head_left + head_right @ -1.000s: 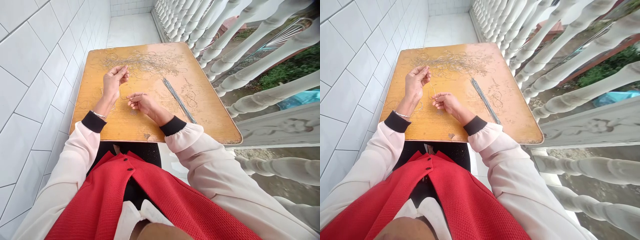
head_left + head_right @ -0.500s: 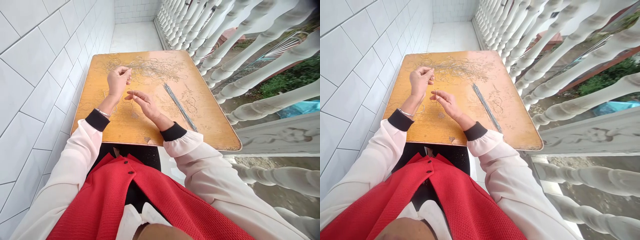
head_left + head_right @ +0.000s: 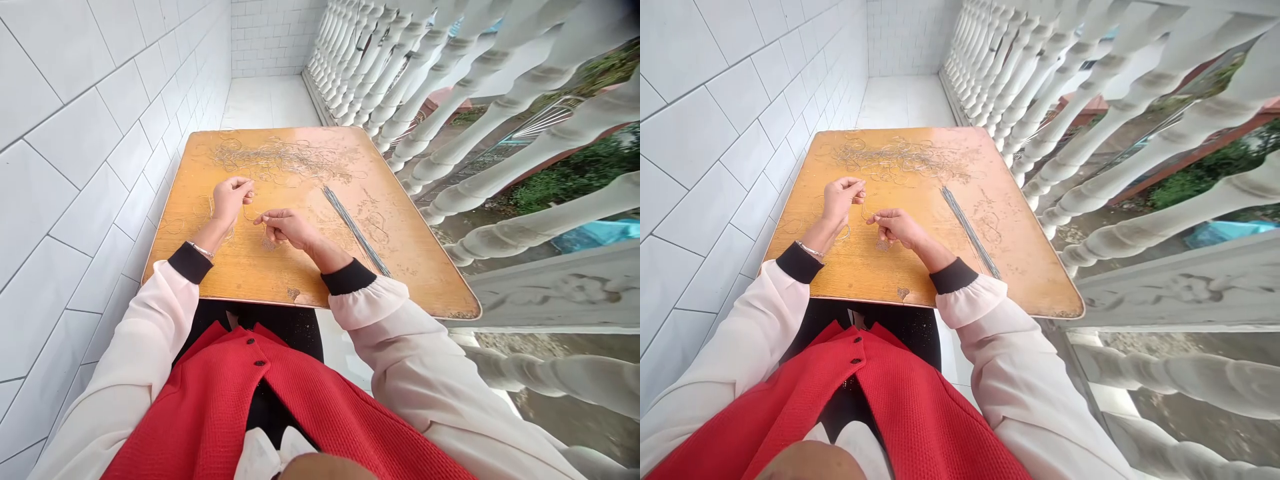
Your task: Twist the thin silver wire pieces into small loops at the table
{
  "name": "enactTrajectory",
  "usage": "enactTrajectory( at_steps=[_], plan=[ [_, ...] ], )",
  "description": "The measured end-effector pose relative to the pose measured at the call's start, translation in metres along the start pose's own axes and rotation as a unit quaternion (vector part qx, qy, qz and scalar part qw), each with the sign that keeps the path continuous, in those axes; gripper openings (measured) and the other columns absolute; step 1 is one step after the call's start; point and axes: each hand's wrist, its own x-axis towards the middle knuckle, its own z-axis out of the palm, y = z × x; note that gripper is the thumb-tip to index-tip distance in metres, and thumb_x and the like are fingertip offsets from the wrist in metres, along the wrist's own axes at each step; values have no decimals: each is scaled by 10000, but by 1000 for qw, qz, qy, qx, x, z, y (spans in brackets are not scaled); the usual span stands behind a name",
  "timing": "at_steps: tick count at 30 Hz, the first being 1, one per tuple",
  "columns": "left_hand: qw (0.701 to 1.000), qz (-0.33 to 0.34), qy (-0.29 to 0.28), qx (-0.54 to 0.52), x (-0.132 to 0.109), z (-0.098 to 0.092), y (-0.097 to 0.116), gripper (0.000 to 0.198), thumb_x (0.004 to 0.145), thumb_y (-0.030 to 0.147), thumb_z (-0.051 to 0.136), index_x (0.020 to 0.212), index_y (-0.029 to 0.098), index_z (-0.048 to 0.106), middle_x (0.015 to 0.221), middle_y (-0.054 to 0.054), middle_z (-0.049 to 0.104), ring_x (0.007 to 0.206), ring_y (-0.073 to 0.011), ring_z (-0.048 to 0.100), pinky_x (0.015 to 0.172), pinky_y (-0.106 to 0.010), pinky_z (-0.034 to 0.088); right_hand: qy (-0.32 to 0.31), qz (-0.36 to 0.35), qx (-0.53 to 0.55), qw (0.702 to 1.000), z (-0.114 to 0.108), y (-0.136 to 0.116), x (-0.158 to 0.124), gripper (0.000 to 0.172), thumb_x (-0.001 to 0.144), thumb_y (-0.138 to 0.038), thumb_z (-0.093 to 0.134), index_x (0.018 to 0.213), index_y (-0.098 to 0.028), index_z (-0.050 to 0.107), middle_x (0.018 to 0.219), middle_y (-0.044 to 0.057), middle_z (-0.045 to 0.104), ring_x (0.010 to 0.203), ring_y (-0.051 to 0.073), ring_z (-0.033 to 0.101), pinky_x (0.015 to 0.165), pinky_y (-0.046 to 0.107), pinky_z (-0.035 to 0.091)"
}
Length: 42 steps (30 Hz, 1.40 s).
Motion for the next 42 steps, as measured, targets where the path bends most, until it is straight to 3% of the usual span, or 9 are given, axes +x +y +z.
enactTrajectory(
  at_steps=[6, 14, 21, 26, 31, 37, 42],
  plan=[
    [998, -33, -38, -26, -10, -7, -2, 191, 978, 137, 664, 792, 177, 643, 729, 27, 691, 644, -43, 643, 595, -133, 477, 65, -32, -10, 997, -2, 0, 2, 249, 979, -101, 543, 808, -145, 717, 467, -33, 568, 337, 55, 276, 396, 212, 184],
    [991, -68, -107, -31, -22, -10, -8, 186, 1015, 346, 679, 922, 185, 682, 867, -21, 769, 781, -82, 749, 667, -150, 543, 108, -93, -42, 989, 0, 5, 2, 275, 1003, -99, 559, 767, -154, 689, 494, -38, 582, 384, 60, 350, 431, 212, 262],
    [990, -58, -129, -27, -26, -7, -11, 100, 1000, 238, 684, 939, 176, 733, 893, -22, 773, 835, -76, 741, 673, -134, 541, 135, -120, -15, 984, 2, 10, 6, 273, 1016, -223, 660, 748, -176, 668, 517, -28, 610, 408, 69, 436, 426, 196, 330],
    [995, -42, -90, -21, -18, -10, -13, 141, 995, 254, 693, 882, 179, 733, 858, -10, 753, 780, -65, 714, 623, -134, 513, 136, -110, -26, 984, -1, 12, 9, 203, 952, -85, 691, 762, -157, 695, 569, -12, 653, 481, 81, 539, 524, 199, 431],
    [995, -48, -84, -8, -15, -12, -13, 165, 1004, 239, 673, 858, 179, 718, 840, -6, 741, 762, -62, 702, 608, -136, 498, 140, -117, -55, 982, -2, 12, 9, 184, 935, -61, 674, 786, -156, 723, 552, -19, 633, 478, 87, 515, 523, 211, 418],
    [991, -61, -116, 22, -21, -9, -13, 187, 978, 153, 678, 793, 171, 703, 783, -11, 738, 697, -67, 687, 602, -150, 487, 152, -130, -87, 976, -1, 13, 10, 201, 945, -119, 647, 760, -172, 706, 530, -27, 614, 430, 84, 466, 461, 216, 363],
    [986, -80, -138, 45, -20, -10, -16, 244, 946, 119, 711, 708, 154, 676, 708, -19, 718, 602, -63, 644, 569, -165, 462, 164, -170, -164, 958, -5, 20, 12, 219, 950, -145, 613, 762, -187, 718, 557, -28, 611, 455, 98, 464, 528, 250, 387]
  ],
)
